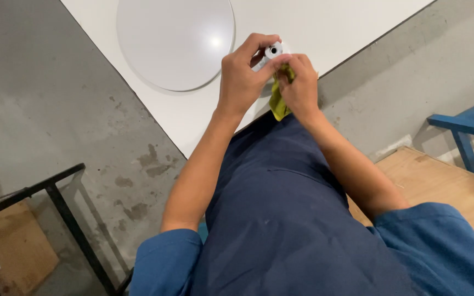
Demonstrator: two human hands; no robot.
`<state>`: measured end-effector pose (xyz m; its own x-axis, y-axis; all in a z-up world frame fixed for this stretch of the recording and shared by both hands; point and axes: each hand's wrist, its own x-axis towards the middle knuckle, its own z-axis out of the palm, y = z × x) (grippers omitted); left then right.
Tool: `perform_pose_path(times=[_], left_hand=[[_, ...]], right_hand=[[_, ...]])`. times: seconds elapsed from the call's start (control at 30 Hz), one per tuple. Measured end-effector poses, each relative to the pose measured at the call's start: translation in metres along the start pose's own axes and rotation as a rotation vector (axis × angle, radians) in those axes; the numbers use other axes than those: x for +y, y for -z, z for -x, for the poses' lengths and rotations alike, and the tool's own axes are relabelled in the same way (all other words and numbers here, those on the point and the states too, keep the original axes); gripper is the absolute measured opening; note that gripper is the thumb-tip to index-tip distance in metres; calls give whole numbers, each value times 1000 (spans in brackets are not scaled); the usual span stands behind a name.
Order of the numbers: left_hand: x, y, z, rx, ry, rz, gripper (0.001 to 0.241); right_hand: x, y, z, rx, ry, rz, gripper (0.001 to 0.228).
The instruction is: Cleaning and assembling a two-piece white cake stand.
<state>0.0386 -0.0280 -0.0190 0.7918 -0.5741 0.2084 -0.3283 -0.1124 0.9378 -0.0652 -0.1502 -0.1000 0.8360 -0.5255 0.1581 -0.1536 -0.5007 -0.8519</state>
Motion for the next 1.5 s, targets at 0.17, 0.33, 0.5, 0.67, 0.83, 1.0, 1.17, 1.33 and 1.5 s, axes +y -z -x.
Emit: perform_pose_path(times=[0.17,0.33,0.5,0.67,0.83,1.0,1.17,1.33,1.5], left_hand=[[12,7,-5,-46,59,-63,31],[16,1,-2,63,12,-77,33],[28,-10,-4,14,97,-103,36],[21,-5,2,-26,100,61,35],[34,0,-3,5,92,9,38],[43,0,-1,43,190,-72,44],[42,1,7,39,178,-39,39],[31,14,10,-4,193,40,38],[26,41,0,-170,227,-1,34]], right_hand=[[18,7,-39,-117,183,53,22],[19,-6,-8,-100,144,88,11],[64,-20,3,-519,-91,27,20],[40,36,4,-588,-95,37,25],[29,57,-12,-355,-375,11,28],[17,56,-24,-289,-87,-124,24],[8,41,-42,-327,50,-121,27],[21,21,-75,-453,131,-113,25],[31,2,-104,-742,148,-101,22]])
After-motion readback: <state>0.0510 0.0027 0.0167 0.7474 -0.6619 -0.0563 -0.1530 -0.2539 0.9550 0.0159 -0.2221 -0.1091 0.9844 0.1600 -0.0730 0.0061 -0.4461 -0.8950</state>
